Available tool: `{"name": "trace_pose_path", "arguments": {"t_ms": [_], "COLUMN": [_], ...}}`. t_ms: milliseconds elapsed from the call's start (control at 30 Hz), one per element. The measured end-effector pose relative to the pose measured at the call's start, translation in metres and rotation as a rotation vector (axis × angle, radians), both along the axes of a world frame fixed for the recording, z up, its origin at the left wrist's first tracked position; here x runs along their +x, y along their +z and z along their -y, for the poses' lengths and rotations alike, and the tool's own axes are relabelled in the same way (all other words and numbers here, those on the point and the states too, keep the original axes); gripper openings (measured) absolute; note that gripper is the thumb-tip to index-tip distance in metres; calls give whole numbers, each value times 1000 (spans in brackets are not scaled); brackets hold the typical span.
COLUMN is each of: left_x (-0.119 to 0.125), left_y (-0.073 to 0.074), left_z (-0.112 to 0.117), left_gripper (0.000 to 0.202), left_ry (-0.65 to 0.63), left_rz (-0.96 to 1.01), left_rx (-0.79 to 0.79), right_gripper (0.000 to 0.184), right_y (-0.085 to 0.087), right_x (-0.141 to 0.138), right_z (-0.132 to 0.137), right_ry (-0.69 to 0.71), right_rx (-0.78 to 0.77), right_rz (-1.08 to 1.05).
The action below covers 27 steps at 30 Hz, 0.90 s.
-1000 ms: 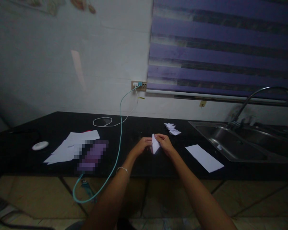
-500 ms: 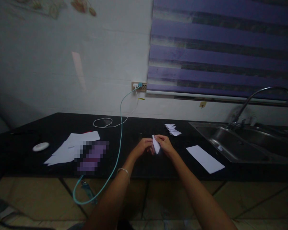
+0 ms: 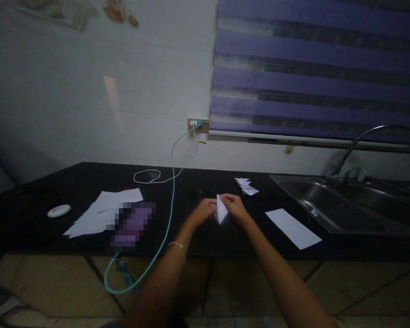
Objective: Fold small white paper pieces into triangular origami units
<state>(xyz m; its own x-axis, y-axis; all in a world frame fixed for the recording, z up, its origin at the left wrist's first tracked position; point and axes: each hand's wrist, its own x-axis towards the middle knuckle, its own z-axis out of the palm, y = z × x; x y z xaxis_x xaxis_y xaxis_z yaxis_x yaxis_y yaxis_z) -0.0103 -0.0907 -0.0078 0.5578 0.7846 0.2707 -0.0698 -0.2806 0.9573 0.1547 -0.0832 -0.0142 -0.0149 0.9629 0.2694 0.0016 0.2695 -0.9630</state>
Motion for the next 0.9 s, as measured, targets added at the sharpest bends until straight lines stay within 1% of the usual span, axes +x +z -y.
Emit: {"name": "trace_pose_path", "arguments": {"t_ms": [167,300,500,633,733,800,900], "left_x": [0,1,4,5,6,6,4], "left_y": [0,2,-2,-5,-2,0,1], "left_z": [1,2,0,-3,-1,1,1], "left_gripper": [18,19,38,37,33,33,28], "left_ry": [45,26,-10,94,173,228,352], "left_rz": [-27,-3,16,34,25,-6,-44], "left_rx": [-6,-19,-51,29,84,91,52], "right_gripper": [39,37,31,30,36,38,32], "right_y": [-2,-4,1,5,5,4,3], "right_x": [0,-1,-3,-8,-10,-10,-8], "right_z": [-2,-3,0,6,9,9,7], "right_ry": [-15,-38,-39,40,81,63,-15], "right_rx": [16,27,126,143,135,163,230], "right_rz": [23,34,115,141,205,247,263]}}
